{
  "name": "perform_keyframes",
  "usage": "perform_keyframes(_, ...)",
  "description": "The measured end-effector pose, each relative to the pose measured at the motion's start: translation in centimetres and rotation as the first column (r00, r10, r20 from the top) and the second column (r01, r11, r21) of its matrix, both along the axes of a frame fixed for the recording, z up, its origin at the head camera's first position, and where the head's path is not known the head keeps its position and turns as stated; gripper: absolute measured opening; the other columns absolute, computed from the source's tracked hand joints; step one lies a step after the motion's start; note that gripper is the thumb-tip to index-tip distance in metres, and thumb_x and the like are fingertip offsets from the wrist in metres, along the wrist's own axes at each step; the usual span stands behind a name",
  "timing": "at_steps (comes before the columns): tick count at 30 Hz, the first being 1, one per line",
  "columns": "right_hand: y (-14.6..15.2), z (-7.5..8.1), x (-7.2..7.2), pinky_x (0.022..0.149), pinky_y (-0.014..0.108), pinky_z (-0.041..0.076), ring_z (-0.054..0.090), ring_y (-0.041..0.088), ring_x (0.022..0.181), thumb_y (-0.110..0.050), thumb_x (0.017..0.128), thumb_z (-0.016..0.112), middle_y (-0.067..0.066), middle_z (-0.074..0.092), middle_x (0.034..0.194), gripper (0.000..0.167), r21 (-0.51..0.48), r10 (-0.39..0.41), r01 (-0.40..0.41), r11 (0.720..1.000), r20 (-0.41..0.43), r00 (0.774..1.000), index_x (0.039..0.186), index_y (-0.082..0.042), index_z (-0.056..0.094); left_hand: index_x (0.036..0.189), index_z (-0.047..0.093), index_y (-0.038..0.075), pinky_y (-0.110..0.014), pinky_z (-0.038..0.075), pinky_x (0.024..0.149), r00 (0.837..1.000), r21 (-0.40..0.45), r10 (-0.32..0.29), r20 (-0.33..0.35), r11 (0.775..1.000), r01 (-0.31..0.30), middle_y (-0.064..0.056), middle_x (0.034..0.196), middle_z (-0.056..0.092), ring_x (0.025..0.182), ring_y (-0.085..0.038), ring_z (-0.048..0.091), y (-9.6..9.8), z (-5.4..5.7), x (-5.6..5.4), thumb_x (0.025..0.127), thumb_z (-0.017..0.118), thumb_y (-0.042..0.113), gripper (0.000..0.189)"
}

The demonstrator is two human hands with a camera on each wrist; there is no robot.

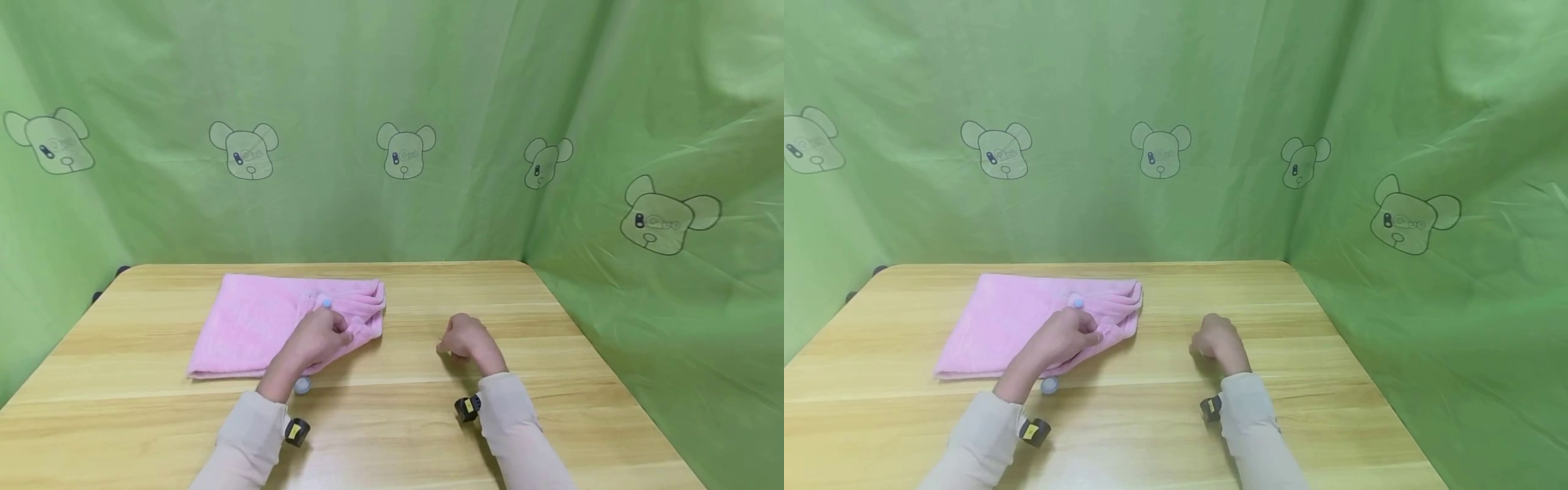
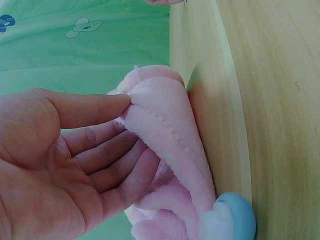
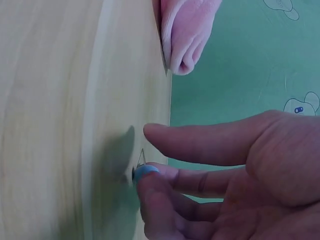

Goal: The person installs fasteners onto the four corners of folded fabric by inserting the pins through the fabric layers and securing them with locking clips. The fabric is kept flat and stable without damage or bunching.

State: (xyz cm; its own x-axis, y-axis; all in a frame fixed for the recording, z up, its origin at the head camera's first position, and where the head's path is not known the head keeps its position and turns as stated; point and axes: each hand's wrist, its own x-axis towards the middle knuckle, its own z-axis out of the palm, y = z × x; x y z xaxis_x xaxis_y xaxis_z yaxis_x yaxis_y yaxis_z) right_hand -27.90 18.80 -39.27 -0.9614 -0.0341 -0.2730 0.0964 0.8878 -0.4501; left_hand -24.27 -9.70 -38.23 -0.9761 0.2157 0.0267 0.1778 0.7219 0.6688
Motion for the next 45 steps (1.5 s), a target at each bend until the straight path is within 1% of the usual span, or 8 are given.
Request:
perform_keyframes(5,0.0,-0.4,-0.2,0.055,0.024,0.047,0.060,0.017,0.056,-0.007,0.086,0.070,0.009,0.064,0.067,0.017,-0.003,0.005,-0.005,1.000,0.005,1.000,0.080,-0.004,0.055,0.073,0.068,0.008,-0.031,0.047,0.070,1.000,0.000,-0.001,-0.008,1.000,0.001,-0.002,0.072,0.063,0.068,-0.017,0.055,0.0,0.0,0.0,0.091,0.072,0.013,0.019)
perform_keyframes(14,0.0,-0.7,-0.3,0.050,0.023,0.038,0.053,0.015,0.053,-0.004,0.083,0.056,0.005,0.059,0.058,0.018,0.011,0.011,-0.011,1.000,-0.029,1.000,0.067,-0.009,0.051,0.073,0.067,0.008,-0.032,0.047,0.070,1.000,0.002,0.000,-0.020,1.000,0.000,-0.002,0.071,0.063,0.068,-0.017,0.055,0.0,-0.1,0.0,0.090,0.072,0.012,0.019)
perform_keyframes(17,-0.2,-0.7,-0.3,0.051,0.023,0.037,0.050,0.015,0.053,-0.009,0.086,0.056,0.003,0.057,0.057,0.022,-0.029,0.012,-0.014,0.999,-0.061,0.998,0.066,-0.010,0.050,0.077,0.069,0.007,-0.034,0.050,0.074,1.000,0.006,0.011,-0.016,1.000,-0.011,-0.004,0.078,0.066,0.073,-0.017,0.057,0.0,-0.1,0.0,0.089,0.073,0.012,0.014)
perform_keyframes(21,-0.8,-0.7,-0.4,0.056,0.026,0.042,0.052,0.016,0.059,-0.012,0.090,0.057,0.004,0.059,0.064,0.016,-0.165,0.003,-0.019,0.986,-0.098,0.995,0.075,-0.008,0.056,0.086,0.072,0.004,-0.039,0.054,0.081,1.000,0.014,0.030,-0.010,0.999,-0.029,-0.009,0.091,0.071,0.081,-0.019,0.061,-0.1,0.0,0.0,0.088,0.073,0.010,0.007)
perform_keyframes(27,-2.5,-0.4,-0.2,0.065,0.035,0.060,0.066,0.020,0.067,-0.006,0.091,0.060,0.017,0.069,0.078,0.010,-0.424,-0.019,-0.036,0.905,-0.124,0.992,0.091,0.002,0.066,0.091,0.072,0.003,-0.043,0.055,0.085,0.999,0.018,0.041,-0.004,0.999,-0.040,-0.013,0.099,0.073,0.088,-0.023,0.065,-0.2,0.1,0.0,0.087,0.073,0.010,0.008)
perform_keyframes(36,-5.4,-0.5,0.5,0.068,0.034,0.062,0.067,0.018,0.067,-0.006,0.096,0.061,0.019,0.069,0.083,0.021,-0.646,0.094,-0.110,0.755,-0.058,0.994,0.104,0.014,0.064,0.096,0.073,0.003,-0.040,0.057,0.084,0.999,0.097,0.050,-0.009,0.994,-0.049,-0.011,0.093,0.075,0.090,-0.024,0.069,-0.1,0.0,-0.2,0.084,0.074,0.005,0.012)
perform_keyframes(39,-6.2,-0.8,0.8,0.070,0.034,0.062,0.067,0.017,0.069,-0.006,0.096,0.061,0.021,0.069,0.087,0.023,-0.680,0.132,-0.116,0.724,-0.029,0.991,0.106,0.014,0.063,0.095,0.073,0.005,-0.039,0.057,0.084,0.998,0.116,0.063,0.009,0.991,-0.064,-0.009,0.093,0.075,0.088,-0.022,0.069,0.0,0.0,-0.3,0.085,0.075,0.008,0.011)
perform_keyframes(45,-7.5,-1.0,1.6,0.073,0.035,0.062,0.068,0.019,0.072,-0.007,0.096,0.061,0.024,0.069,0.094,0.026,-0.708,0.182,-0.139,0.692,-0.015,0.983,0.110,0.015,0.062,0.094,0.073,0.006,-0.039,0.057,0.083,0.998,0.129,0.064,0.016,0.989,-0.066,-0.011,0.095,0.075,0.089,-0.023,0.069,0.1,0.0,-0.3,0.086,0.075,0.011,0.010)
